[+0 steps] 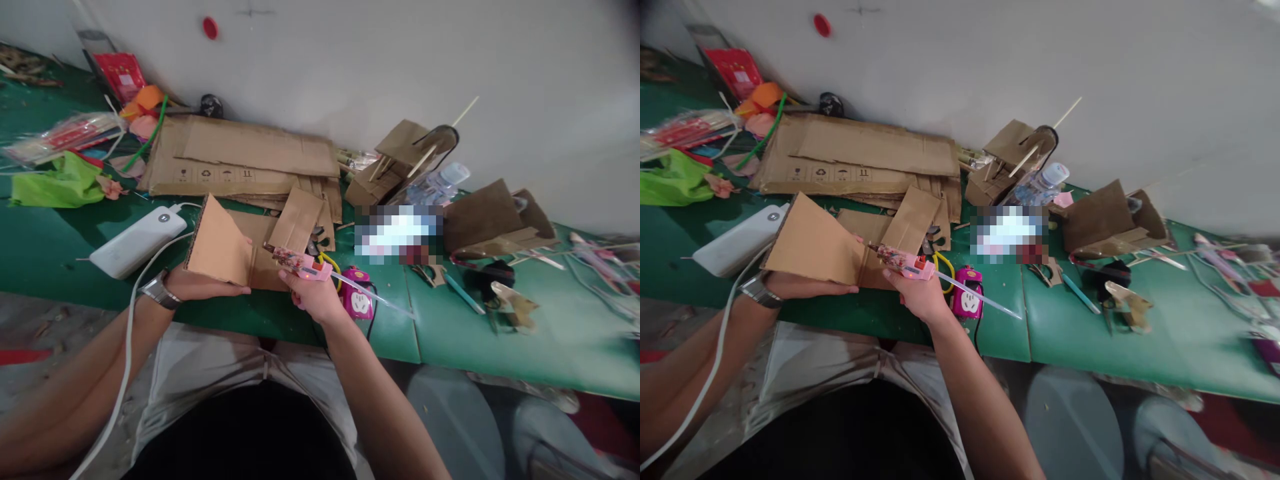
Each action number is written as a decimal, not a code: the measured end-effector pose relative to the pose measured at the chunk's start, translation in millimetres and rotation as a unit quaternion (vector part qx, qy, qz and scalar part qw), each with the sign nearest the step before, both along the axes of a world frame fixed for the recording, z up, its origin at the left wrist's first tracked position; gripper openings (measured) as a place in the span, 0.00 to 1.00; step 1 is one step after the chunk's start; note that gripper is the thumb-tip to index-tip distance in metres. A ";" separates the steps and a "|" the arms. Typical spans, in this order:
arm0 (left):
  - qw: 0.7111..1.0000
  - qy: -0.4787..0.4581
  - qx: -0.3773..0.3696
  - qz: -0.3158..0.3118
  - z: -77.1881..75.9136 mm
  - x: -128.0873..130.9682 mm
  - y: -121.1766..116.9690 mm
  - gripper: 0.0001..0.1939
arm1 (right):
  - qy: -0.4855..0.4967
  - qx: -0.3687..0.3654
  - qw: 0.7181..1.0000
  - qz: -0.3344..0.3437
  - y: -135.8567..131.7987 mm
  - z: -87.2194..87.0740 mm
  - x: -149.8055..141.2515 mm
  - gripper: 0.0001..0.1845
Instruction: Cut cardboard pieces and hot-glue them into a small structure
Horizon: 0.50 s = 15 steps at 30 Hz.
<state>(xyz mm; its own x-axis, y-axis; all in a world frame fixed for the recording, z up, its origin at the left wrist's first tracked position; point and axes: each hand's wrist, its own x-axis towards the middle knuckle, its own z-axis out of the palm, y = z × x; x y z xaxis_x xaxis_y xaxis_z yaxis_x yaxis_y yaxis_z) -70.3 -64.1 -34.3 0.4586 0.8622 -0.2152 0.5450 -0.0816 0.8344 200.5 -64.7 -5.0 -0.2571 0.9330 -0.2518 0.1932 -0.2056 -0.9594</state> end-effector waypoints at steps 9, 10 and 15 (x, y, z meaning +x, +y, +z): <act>0.998 -0.049 -0.033 0.014 0.0 -0.4 2.3 0.49 | 0.007 -0.057 0.998 0.025 0.8 -5.1 6.3 0.27; 0.998 -0.043 -0.033 0.013 0.6 0.0 2.4 0.51 | 0.005 -0.063 0.998 0.027 0.2 -5.3 7.3 0.28; 1.000 -0.017 -0.007 -0.015 2.3 1.0 2.6 0.51 | 0.084 -0.063 0.993 0.045 -1.6 -3.6 10.9 0.28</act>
